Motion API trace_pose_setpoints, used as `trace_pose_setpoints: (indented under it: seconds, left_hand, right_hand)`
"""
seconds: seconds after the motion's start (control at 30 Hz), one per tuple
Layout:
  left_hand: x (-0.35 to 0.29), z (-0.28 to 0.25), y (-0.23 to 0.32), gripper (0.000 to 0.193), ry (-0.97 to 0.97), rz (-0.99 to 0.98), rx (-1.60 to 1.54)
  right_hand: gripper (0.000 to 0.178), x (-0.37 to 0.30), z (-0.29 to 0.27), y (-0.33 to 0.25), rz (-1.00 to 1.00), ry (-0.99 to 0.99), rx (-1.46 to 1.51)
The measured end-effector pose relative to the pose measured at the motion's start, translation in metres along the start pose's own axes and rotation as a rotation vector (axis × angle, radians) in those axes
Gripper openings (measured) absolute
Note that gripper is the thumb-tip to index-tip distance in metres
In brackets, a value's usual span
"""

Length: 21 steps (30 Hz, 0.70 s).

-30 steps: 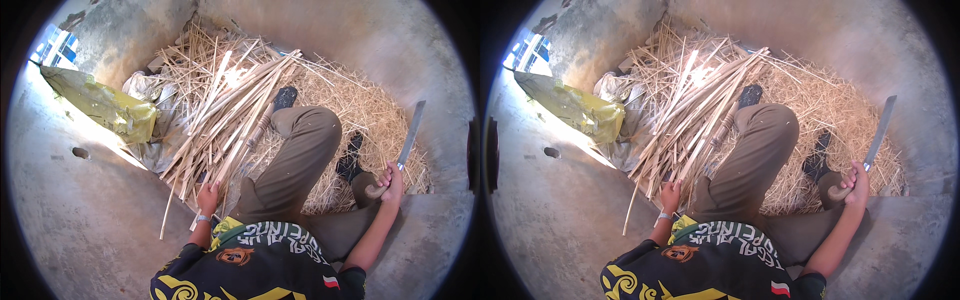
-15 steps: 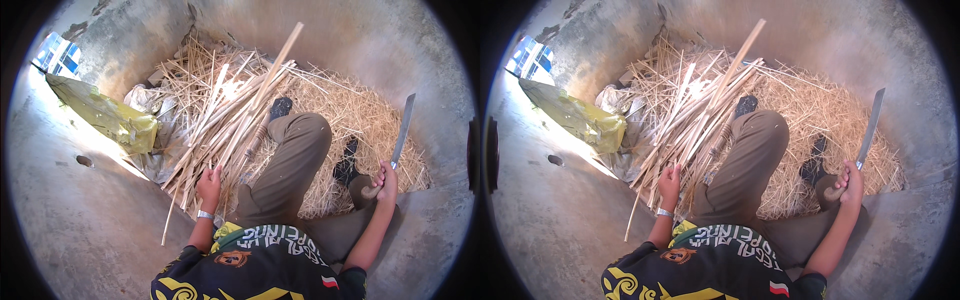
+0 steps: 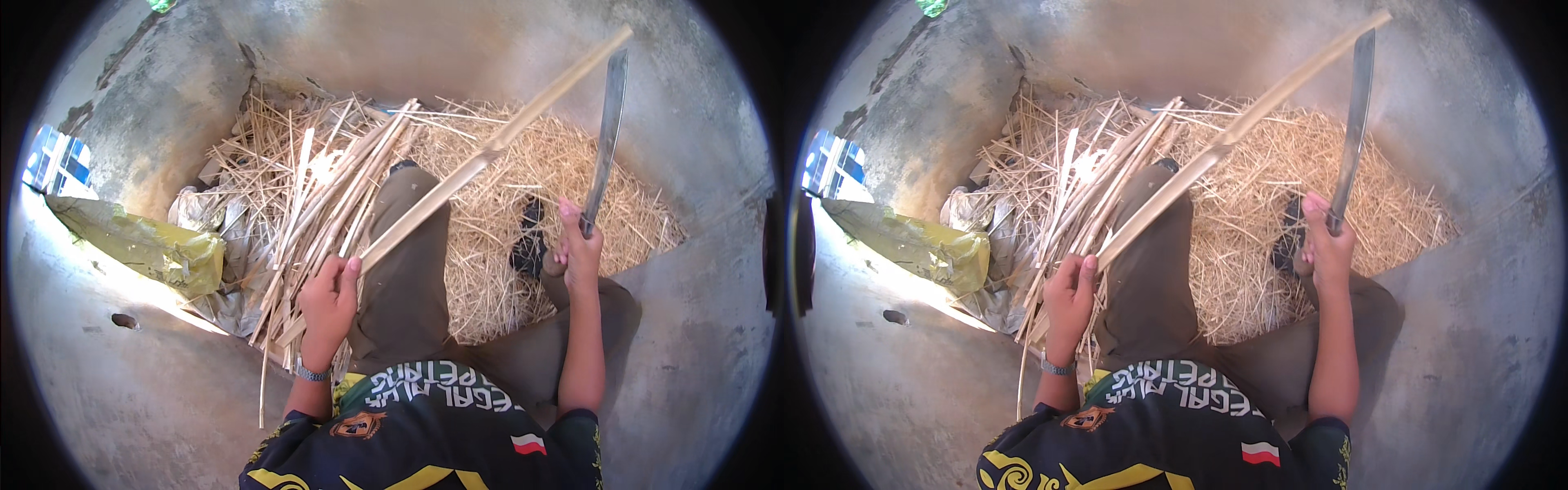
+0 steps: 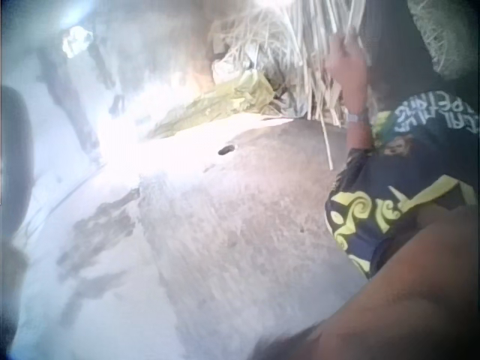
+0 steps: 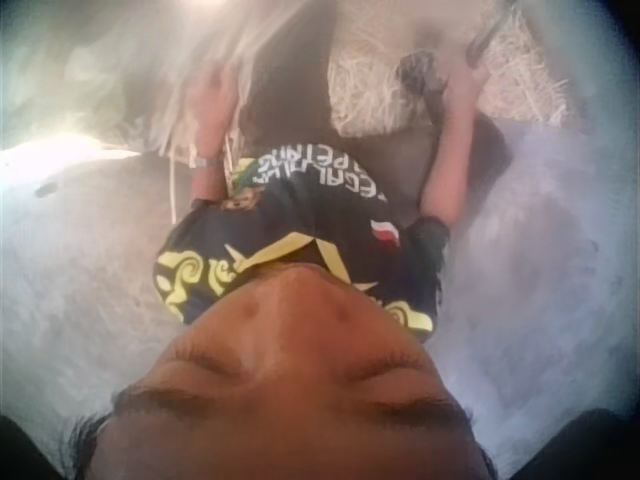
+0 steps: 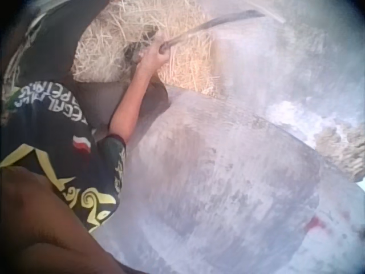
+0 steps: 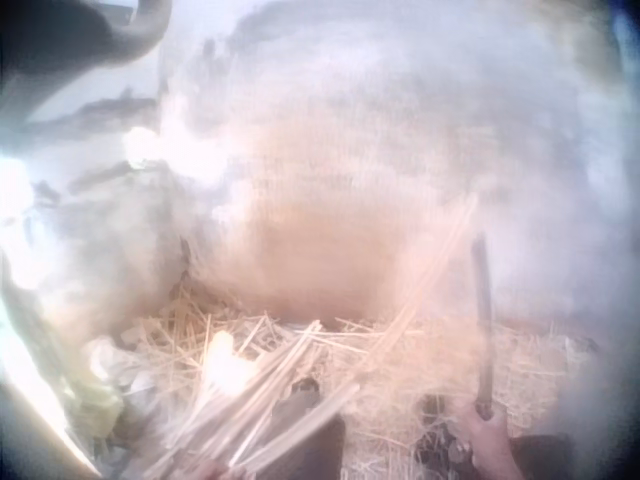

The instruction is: The person sits on a floor covered in straw and uses a large knife to split long bamboo sticks into thin strips. They hold the bamboo with one hand and use the knife to carefully shave and split the material, creating a pile of finished strips.

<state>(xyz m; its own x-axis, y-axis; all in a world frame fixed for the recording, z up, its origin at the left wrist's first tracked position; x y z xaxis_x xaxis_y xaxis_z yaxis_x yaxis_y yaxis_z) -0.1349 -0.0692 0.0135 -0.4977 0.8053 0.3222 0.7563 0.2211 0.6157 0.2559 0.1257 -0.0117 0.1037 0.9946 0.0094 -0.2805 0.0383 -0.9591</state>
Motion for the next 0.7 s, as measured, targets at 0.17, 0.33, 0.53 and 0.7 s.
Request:
trace_pose_setpoints:
  seconds: [0.17,0.33,0.53,0.7]
  left_hand:
    - [-0.026,0.037,0.057,0.017,-0.319,0.050,-0.206]
    - [-0.039,0.045,0.103,0.012,-0.247,0.293,0.030]
    - [-0.039,0.049,0.121,0.025,0.017,0.493,0.065]
    - [-0.110,0.110,0.120,0.061,-0.567,0.657,-0.460]
  right_hand:
    - [0.052,-0.001,0.000,0.011,0.077,-0.017,0.061]
    - [0.036,-0.005,0.006,0.013,0.113,-0.010,0.092]
    - [0.018,-0.005,-0.003,0.012,0.194,0.033,0.368]
    - [0.018,-0.002,-0.002,0.027,0.275,0.051,0.519]
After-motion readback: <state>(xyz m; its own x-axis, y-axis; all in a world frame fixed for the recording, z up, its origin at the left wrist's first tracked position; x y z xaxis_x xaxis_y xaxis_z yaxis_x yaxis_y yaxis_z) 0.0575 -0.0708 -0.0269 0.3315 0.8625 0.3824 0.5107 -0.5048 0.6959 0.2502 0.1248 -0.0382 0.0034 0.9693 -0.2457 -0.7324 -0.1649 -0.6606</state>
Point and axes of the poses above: each hand's wrist, its own x-axis towards the middle knuckle, its own z-axis out of the palm, y = z × x, the point moved 8 cm from there along x, towards the middle knuckle, and after that the axes turned 10 degrees about x, right-handed, at the moved point
